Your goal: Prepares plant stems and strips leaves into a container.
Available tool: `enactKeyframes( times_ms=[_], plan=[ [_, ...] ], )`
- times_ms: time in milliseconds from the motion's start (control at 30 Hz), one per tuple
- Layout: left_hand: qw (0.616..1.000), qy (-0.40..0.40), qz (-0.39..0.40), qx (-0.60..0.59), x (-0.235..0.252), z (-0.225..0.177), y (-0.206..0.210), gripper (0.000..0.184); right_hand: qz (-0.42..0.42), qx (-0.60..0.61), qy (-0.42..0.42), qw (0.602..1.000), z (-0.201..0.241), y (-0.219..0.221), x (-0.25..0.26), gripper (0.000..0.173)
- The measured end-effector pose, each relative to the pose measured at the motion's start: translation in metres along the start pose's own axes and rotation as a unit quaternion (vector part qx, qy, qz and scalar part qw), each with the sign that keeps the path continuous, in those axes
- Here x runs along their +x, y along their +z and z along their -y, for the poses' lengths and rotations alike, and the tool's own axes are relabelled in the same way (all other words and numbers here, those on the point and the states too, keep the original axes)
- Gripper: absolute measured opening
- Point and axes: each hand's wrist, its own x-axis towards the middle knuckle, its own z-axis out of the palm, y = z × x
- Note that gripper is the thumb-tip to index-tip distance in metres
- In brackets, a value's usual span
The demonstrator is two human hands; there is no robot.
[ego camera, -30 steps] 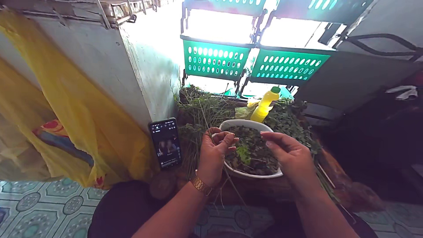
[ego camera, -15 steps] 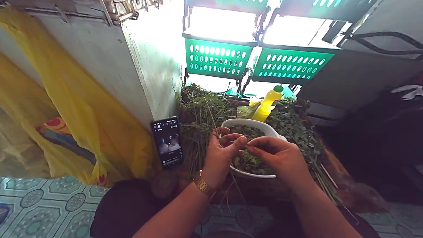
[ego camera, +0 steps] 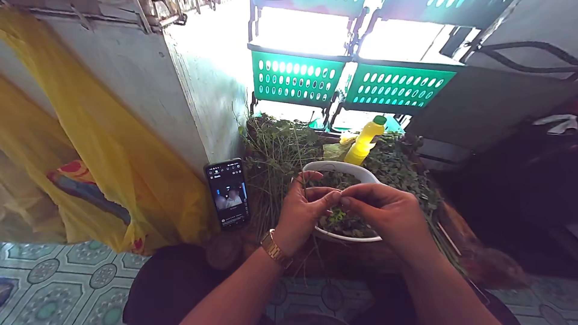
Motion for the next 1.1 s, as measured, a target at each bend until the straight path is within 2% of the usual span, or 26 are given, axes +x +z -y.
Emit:
enactKeyframes(
  times_ms=[333,467,633,733,800,867,1000,1100],
  plan=[
    [0.999,0.027,0.009,0.021,-0.002,0.002,0.002,0.039,0.001,-0.031,-0.01,0.999,0.004,-0.003,0.0,0.012],
    [1.0,0.018,0.002,0.008,-0.001,0.002,0.004,0.029,-0.003,-0.033,0.0,0.999,0.003,-0.005,0.0,0.011],
    [1.0,0.004,-0.017,-0.015,0.0,-0.001,0.0,0.03,-0.011,-0.036,0.009,0.999,-0.007,-0.018,0.002,0.011],
    [0.999,0.004,-0.027,-0.027,0.0,-0.002,-0.002,0.032,-0.027,-0.093,0.043,0.994,-0.013,-0.026,0.006,0.011],
    [0.999,0.004,-0.032,-0.037,0.001,-0.002,-0.001,0.033,-0.021,-0.145,0.068,0.987,-0.018,-0.027,0.007,0.018],
    [0.998,0.003,-0.034,-0.047,0.001,0.0,0.001,0.034,-0.014,-0.116,0.068,0.991,-0.018,-0.021,0.004,0.022],
    [0.997,0.01,-0.033,-0.075,0.001,0.005,0.002,0.033,0.032,0.031,0.096,0.994,-0.008,-0.002,-0.005,0.022],
    [0.996,0.007,-0.046,-0.081,0.001,0.005,0.004,0.033,0.034,0.043,0.119,0.991,-0.007,0.004,-0.007,0.016]
  ],
)
